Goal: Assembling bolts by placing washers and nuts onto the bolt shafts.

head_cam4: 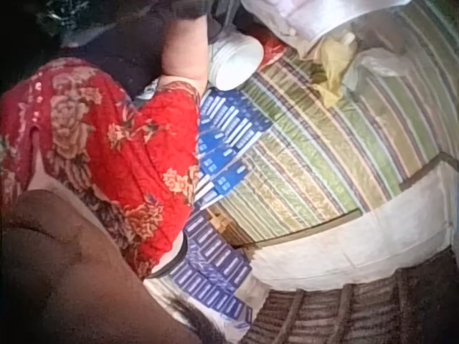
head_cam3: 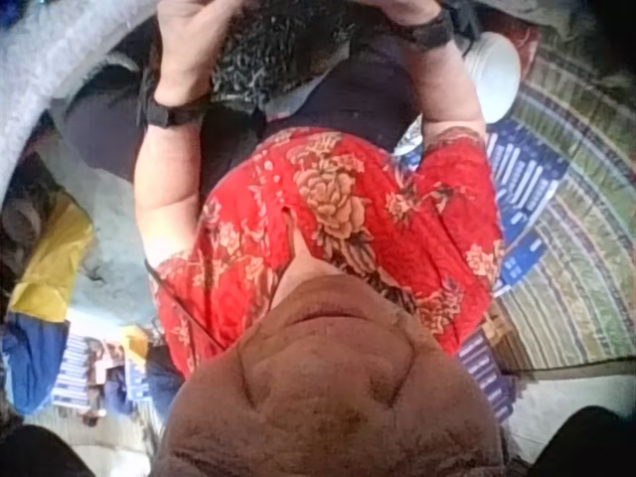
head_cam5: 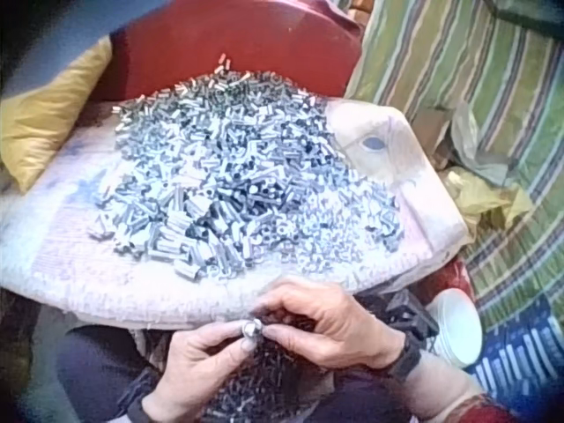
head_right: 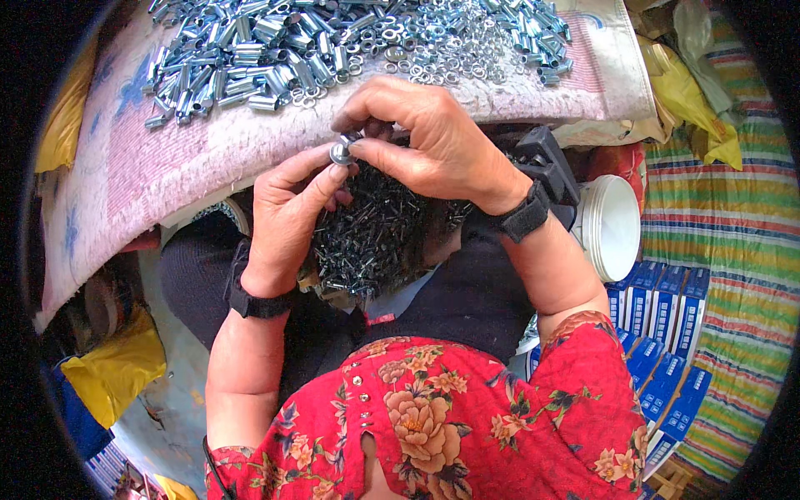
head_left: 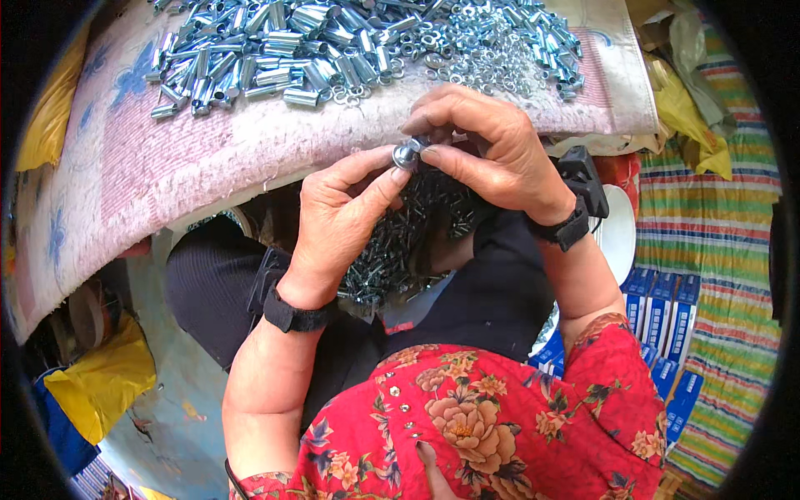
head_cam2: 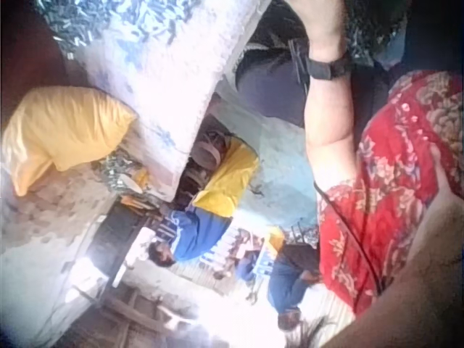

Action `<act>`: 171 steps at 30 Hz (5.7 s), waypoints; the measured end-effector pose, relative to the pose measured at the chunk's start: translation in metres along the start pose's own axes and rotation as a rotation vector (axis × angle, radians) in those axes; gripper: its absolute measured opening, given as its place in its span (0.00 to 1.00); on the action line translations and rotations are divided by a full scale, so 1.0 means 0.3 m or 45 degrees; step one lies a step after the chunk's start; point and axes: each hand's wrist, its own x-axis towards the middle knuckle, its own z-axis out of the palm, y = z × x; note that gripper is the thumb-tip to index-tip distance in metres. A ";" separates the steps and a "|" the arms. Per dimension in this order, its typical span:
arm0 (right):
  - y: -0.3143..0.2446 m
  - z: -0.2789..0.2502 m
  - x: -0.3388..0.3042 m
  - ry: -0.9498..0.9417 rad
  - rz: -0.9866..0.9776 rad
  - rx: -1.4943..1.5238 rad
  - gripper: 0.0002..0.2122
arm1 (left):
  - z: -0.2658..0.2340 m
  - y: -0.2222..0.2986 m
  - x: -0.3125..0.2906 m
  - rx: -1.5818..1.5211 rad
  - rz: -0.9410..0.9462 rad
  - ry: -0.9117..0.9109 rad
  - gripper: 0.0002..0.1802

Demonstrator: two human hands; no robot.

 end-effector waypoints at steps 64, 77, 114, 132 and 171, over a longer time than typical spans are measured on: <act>0.046 0.187 -0.195 0.163 0.143 -0.075 0.05 | -0.361 0.259 0.237 2.193 0.584 0.337 0.13; 0.090 0.231 0.251 0.317 -0.264 -0.581 0.04 | -0.340 0.302 0.099 1.606 0.574 0.694 0.07; -0.010 0.136 -0.159 0.597 0.301 -0.279 0.10 | 0.032 -0.038 -0.016 0.450 0.011 -0.371 0.13; -0.185 0.412 -0.136 0.015 -0.302 -0.440 0.09 | 0.091 -0.169 -0.023 0.874 -0.155 -0.187 0.11; -0.091 0.436 -0.414 0.761 0.200 -0.096 0.09 | 0.168 -0.162 -0.008 -0.419 -0.462 0.166 0.14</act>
